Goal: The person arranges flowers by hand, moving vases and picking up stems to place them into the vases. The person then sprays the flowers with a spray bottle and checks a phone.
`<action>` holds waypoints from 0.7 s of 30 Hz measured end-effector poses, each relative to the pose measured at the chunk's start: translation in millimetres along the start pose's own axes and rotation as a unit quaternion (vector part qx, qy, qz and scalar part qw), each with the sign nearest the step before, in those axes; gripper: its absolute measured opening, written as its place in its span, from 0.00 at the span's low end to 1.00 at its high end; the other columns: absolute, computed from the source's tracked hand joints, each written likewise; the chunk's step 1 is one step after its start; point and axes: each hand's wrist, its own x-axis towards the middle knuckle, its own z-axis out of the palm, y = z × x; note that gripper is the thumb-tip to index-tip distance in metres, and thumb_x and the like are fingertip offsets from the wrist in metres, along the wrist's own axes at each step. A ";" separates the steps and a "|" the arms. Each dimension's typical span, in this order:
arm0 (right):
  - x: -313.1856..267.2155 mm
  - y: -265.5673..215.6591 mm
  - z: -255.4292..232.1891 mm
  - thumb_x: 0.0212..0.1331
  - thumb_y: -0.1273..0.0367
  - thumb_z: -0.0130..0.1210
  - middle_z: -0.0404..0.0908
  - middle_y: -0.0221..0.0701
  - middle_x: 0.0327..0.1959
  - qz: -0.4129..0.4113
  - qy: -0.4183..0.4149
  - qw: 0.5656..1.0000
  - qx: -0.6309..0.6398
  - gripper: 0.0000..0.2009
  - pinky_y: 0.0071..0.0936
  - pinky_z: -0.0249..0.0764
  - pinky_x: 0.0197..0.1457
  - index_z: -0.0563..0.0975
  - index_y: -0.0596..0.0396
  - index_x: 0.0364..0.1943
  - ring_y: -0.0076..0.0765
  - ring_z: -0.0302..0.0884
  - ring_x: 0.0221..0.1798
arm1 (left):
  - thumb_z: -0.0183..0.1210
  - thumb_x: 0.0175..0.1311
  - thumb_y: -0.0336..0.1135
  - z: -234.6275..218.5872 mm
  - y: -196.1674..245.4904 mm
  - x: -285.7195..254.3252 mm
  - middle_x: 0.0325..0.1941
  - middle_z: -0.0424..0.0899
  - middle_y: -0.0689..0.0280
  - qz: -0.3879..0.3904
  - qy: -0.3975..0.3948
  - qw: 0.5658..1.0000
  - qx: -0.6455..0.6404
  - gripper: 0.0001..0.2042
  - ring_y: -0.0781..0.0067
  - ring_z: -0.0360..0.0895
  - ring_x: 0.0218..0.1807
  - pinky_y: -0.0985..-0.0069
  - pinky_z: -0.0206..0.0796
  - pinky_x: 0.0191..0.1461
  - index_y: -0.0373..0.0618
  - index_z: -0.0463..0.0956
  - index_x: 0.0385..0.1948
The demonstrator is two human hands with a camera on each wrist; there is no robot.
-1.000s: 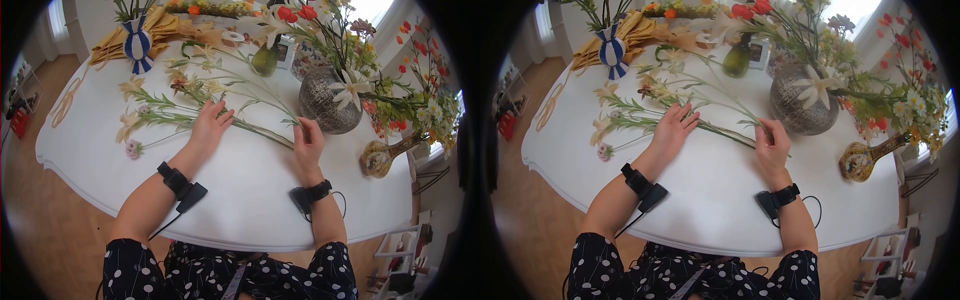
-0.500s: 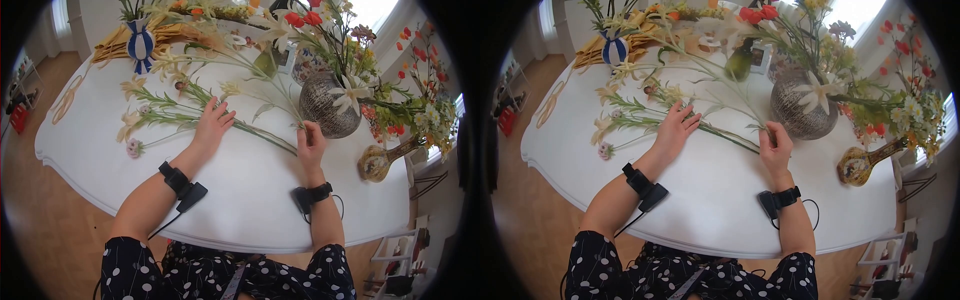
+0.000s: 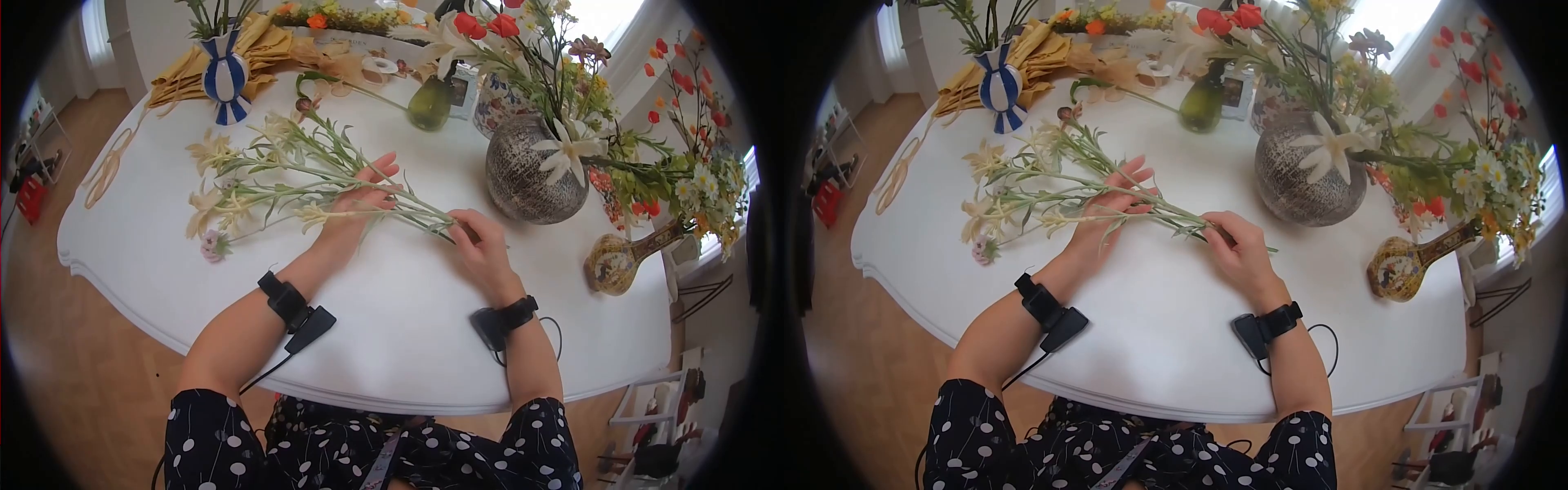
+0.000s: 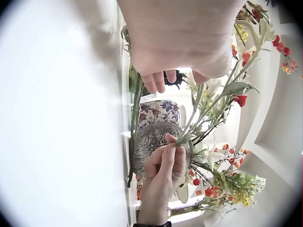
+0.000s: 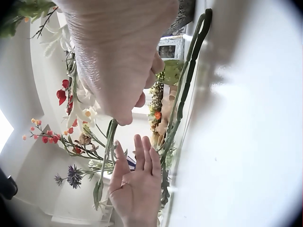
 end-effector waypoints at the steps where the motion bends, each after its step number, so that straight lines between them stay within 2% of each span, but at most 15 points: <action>1: -0.2 -0.8 0.1 0.58 0.76 0.56 0.77 0.32 0.26 0.008 0.002 1.000 0.015 0.07 0.20 0.65 0.27 0.78 0.61 0.40 0.22 0.69 0.25 | 0.52 0.68 0.38 0.0 -0.1 0.6 0.68 0.63 0.59 -0.002 -0.002 1.000 0.007 0.28 0.68 0.67 0.63 0.73 0.60 0.65 0.47 0.55 0.68; 6: 1.3 3.5 -1.0 0.61 0.75 0.53 0.79 0.34 0.28 0.004 -0.011 1.000 -0.009 0.08 0.21 0.67 0.31 0.78 0.62 0.42 0.25 0.71 0.27 | 0.53 0.68 0.37 3.9 0.6 0.8 0.66 0.66 0.58 0.010 -0.016 1.000 0.018 0.26 0.69 0.69 0.62 0.73 0.62 0.64 0.43 0.59 0.66; 12: 1.8 4.5 -0.2 0.62 0.76 0.50 0.80 0.36 0.29 -0.009 0.004 1.000 -0.009 0.09 0.23 0.69 0.34 0.78 0.61 0.44 0.28 0.73 0.28 | 0.50 0.70 0.36 12.9 6.2 -2.7 0.65 0.68 0.58 0.027 -0.026 0.998 0.054 0.18 0.71 0.70 0.59 0.73 0.64 0.63 0.41 0.68 0.58; 14: 2.0 4.8 -0.8 0.62 0.76 0.50 0.80 0.36 0.30 -0.005 0.006 1.000 -0.004 0.09 0.23 0.70 0.35 0.78 0.61 0.44 0.29 0.73 0.28 | 0.47 0.71 0.33 15.8 7.4 -4.4 0.62 0.72 0.58 0.067 -0.048 0.992 0.092 0.13 0.71 0.72 0.59 0.72 0.64 0.63 0.40 0.71 0.52; 15: 2.4 5.5 -1.1 0.62 0.76 0.49 0.80 0.37 0.30 -0.006 0.001 1.000 0.000 0.09 0.23 0.70 0.35 0.78 0.61 0.44 0.29 0.74 0.29 | 0.47 0.71 0.33 17.8 8.7 -5.2 0.62 0.72 0.58 0.067 -0.050 0.992 0.095 0.13 0.71 0.72 0.59 0.72 0.64 0.63 0.40 0.71 0.52; 17: 2.5 5.3 -2.2 0.63 0.76 0.49 0.80 0.37 0.30 -0.009 0.001 1.000 0.005 0.09 0.23 0.70 0.36 0.78 0.61 0.44 0.29 0.74 0.30 | 0.46 0.71 0.29 23.8 12.4 -7.2 0.58 0.75 0.56 0.121 -0.046 0.977 0.171 0.11 0.69 0.75 0.56 0.71 0.67 0.61 0.39 0.72 0.51; 20: 1.5 1.2 -3.7 0.63 0.75 0.49 0.80 0.37 0.30 0.011 -0.002 1.000 0.002 0.09 0.24 0.70 0.37 0.78 0.60 0.44 0.30 0.73 0.30 | 0.46 0.70 0.26 32.3 13.1 -10.4 0.55 0.78 0.56 0.132 -0.058 0.984 0.107 0.10 0.67 0.78 0.52 0.71 0.70 0.58 0.37 0.71 0.50; 21: 1.7 0.1 -3.1 0.64 0.74 0.48 0.79 0.37 0.29 -0.010 0.003 1.000 0.007 0.09 0.25 0.70 0.36 0.78 0.60 0.44 0.31 0.72 0.29 | 0.46 0.70 0.26 35.1 14.1 -11.8 0.55 0.78 0.56 0.132 -0.065 0.983 0.110 0.10 0.67 0.78 0.52 0.71 0.70 0.58 0.37 0.71 0.50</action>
